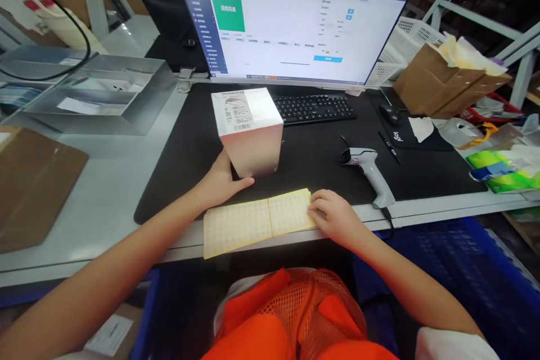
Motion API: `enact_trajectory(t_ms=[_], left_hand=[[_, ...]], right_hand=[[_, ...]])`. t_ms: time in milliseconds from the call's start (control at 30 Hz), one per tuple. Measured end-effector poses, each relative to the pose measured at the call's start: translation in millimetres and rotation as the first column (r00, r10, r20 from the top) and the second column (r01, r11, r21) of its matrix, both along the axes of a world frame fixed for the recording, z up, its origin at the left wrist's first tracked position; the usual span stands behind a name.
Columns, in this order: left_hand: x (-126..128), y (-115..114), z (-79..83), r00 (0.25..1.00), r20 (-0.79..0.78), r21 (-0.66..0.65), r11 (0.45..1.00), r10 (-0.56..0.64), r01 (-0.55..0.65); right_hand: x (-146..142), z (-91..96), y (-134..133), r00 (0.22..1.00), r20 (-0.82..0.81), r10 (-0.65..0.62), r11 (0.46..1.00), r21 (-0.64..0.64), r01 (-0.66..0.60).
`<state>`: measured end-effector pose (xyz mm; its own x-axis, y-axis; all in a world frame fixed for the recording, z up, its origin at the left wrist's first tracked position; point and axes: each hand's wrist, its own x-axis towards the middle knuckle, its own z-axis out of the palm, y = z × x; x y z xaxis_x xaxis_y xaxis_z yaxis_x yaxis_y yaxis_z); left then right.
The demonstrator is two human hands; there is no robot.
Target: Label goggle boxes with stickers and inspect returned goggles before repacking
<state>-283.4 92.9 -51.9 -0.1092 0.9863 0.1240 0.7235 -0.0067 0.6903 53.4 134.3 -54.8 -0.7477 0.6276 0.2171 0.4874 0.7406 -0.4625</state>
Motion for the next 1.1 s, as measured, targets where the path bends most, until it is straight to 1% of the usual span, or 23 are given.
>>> enact_trajectory(t_ms=[33, 67, 100, 133, 167, 200, 233, 267, 300, 367, 400, 467, 533, 600, 667, 733, 933, 1000, 1100], left_hand=[[-1.1, -10.2, 6.4, 0.991, -0.132, -0.042, 0.999, -0.011, 0.005], [0.2, -21.8, 14.2, 0.961, -0.276, -0.092, 0.996, -0.019, -0.006], [4.7, -33.7, 22.5, 0.91, -0.413, -0.143, 0.99, -0.04, -0.021], [12.4, -44.8, 30.5, 0.859, -0.508, -0.185, 0.982, -0.071, -0.028], [23.4, -53.7, 37.0, 0.829, -0.54, -0.217, 0.976, -0.144, 0.028], [36.9, -59.4, 41.4, 0.808, -0.527, -0.241, 0.958, -0.264, 0.155], [51.9, -61.2, 43.3, 0.775, -0.501, -0.24, 0.922, -0.385, 0.302], [67.3, -59.3, 42.5, 0.735, -0.484, -0.208, 0.878, -0.475, 0.43], [81.9, -54.1, 39.3, 0.696, -0.49, -0.156, 0.839, -0.524, 0.522], [104.7, -38.3, 27.8, 0.644, -0.514, -0.084, 0.781, -0.566, 0.619], [111.7, -30.3, 20.8, 0.638, -0.516, -0.06, 0.767, -0.571, 0.638], [117.3, -18.9, 7.7, 0.648, -0.501, -0.023, 0.758, -0.573, 0.652], [115.0, -15.4, -1.4, 0.671, -0.48, 0.02, 0.757, -0.565, 0.653], [110.5, -17.2, -5.8, 0.684, -0.468, 0.059, 0.752, -0.56, 0.656], [107.5, -19.9, -6.6, 0.692, -0.453, 0.077, 0.749, -0.562, 0.659], [106.9, -21.3, -6.2, 0.696, -0.439, 0.08, 0.746, -0.569, 0.661], [107.8, -19.8, -7.3, 0.704, -0.418, 0.09, 0.745, -0.574, 0.661], [107.4, -19.4, -7.4, 0.706, -0.411, 0.089, 0.746, -0.577, 0.66], [106.9, -19.0, -6.4, 0.703, -0.406, 0.081, 0.743, -0.585, 0.665]], right_hand=[[-2.0, 2.8, -1.2, 0.999, 0.047, -0.012, 1.0, 0.009, 0.011], [-4.3, 6.2, -2.3, 0.994, 0.104, -0.025, 1.0, 0.018, 0.023], [-6.7, 10.0, -3.3, 0.985, 0.167, -0.039, 0.999, 0.025, 0.035], [-9.3, 14.0, -4.1, 0.972, 0.231, -0.051, 0.999, 0.028, 0.046], [-12.0, 17.9, -4.7, 0.955, 0.291, -0.061, 0.998, 0.032, 0.054], [-14.4, 21.5, -5.0, 0.938, 0.341, -0.067, 0.998, 0.033, 0.059], [-16.5, 24.5, -5.2, 0.924, 0.375, -0.073, 0.997, 0.036, 0.064], [-18.1, 26.9, -5.4, 0.915, 0.396, -0.078, 0.997, 0.042, 0.067], [-19.2, 28.6, -5.7, 0.911, 0.405, -0.082, 0.996, 0.049, 0.067], [-19.8, 30.0, -7.0, 0.913, 0.398, -0.087, 0.995, 0.069, 0.065], [-19.6, 29.7, -8.2, 0.917, 0.39, -0.087, 0.995, 0.079, 0.061], [-19.0, 27.7, -11.7, 0.923, 0.375, -0.087, 0.994, 0.1, 0.053], [-18.9, 24.2, -16.2, 0.929, 0.359, -0.088, 0.99, 0.133, 0.042], [-19.4, 20.4, -20.5, 0.935, 0.343, -0.09, 0.984, 0.176, 0.031], [-19.5, 18.1, -23.0, 0.941, 0.327, -0.092, 0.977, 0.211, 0.022], [-18.4, 18.5, -22.8, 0.948, 0.303, -0.097, 0.977, 0.213, 0.032], [-8.3, 28.0, -15.1, 0.974, 0.218, -0.068, 0.997, 0.045, 0.06], [-7.0, 28.8, -15.3, 0.972, 0.222, -0.071, 0.997, 0.033, 0.065], [-9.6, 28.5, -18.1, 0.963, 0.252, -0.097, 0.995, 0.06, 0.085]])
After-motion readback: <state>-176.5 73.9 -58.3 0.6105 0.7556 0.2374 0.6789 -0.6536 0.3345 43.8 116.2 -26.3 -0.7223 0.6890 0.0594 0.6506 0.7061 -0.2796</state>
